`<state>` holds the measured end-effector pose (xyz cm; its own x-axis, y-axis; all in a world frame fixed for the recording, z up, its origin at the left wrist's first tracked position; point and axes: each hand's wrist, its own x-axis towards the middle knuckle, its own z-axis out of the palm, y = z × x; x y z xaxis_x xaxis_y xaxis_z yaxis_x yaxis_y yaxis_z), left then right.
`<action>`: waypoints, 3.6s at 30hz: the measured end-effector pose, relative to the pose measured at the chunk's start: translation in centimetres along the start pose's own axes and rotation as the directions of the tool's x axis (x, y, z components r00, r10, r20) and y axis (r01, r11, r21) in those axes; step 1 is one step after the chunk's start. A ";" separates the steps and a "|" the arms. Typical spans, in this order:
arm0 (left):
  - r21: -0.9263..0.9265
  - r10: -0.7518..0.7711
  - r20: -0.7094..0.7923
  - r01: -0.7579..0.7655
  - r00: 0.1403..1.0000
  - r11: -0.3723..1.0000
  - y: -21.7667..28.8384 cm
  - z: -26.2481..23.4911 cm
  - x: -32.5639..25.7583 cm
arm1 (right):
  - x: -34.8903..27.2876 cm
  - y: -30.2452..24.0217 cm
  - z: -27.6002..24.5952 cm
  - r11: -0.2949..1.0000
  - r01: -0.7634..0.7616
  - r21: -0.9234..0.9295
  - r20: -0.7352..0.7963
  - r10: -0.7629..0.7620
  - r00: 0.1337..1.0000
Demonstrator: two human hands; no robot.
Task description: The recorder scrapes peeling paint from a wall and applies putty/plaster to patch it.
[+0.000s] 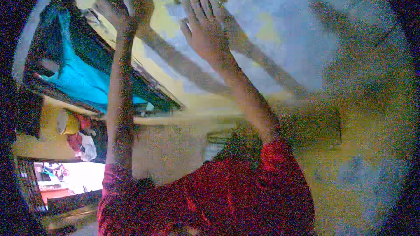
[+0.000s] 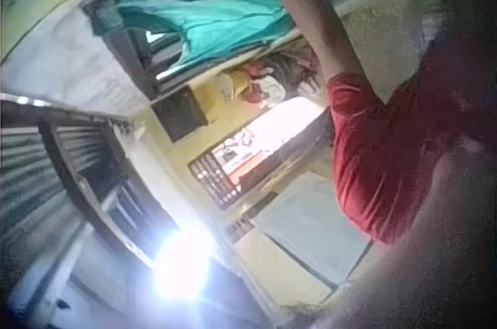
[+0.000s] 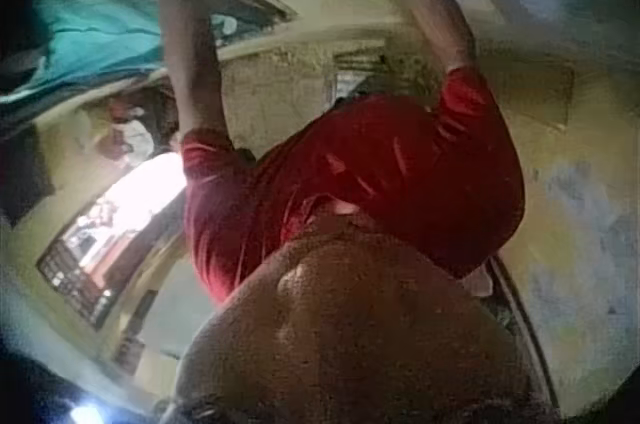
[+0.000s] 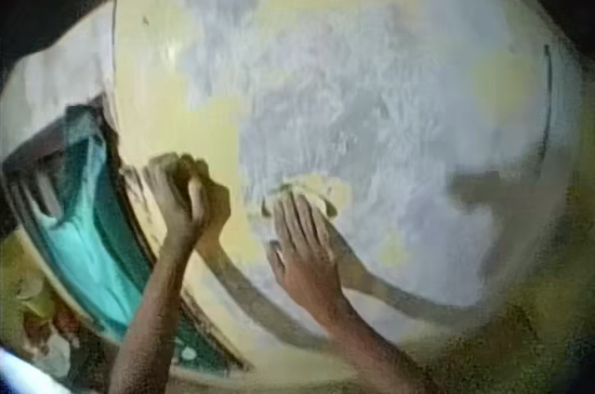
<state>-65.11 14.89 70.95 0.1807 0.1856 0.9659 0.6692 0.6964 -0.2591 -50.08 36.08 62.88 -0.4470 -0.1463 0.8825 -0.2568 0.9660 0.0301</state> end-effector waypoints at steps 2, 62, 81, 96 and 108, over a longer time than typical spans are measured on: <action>-0.133 -0.085 -0.118 0.069 0.989 0.989 1.4 0.2 0.3 | 0.4 -0.7 -0.9 0.998 -0.017 0.056 -0.018 0.018 1.000; -0.145 -0.096 -0.244 0.062 0.965 0.988 1.9 0.0 0.8 | -0.4 -1.5 -0.9 0.991 -0.081 -0.108 0.013 0.083 0.996; -0.124 -0.132 -0.186 0.110 0.974 0.986 2.1 -0.4 0.6 | 0.9 -0.1 -2.5 0.988 -0.092 -0.126 -0.027 0.089 0.996; -0.283 -0.139 -0.034 0.124 0.990 0.951 7.7 -0.2 -5.4 | -3.9 -0.1 -0.8 0.982 -0.189 0.021 -0.023 0.189 0.982; -0.313 -0.225 -0.045 0.200 0.973 0.929 9.2 1.0 -9.6 | -2.0 0.4 -1.5 0.983 -0.174 -0.064 -0.047 0.171 0.984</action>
<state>-61.45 20.19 59.33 0.0579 -0.0073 0.9983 0.8830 0.4670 -0.0478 -48.04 37.08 61.83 -0.4437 0.0315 0.8956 -0.1197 0.9884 -0.0941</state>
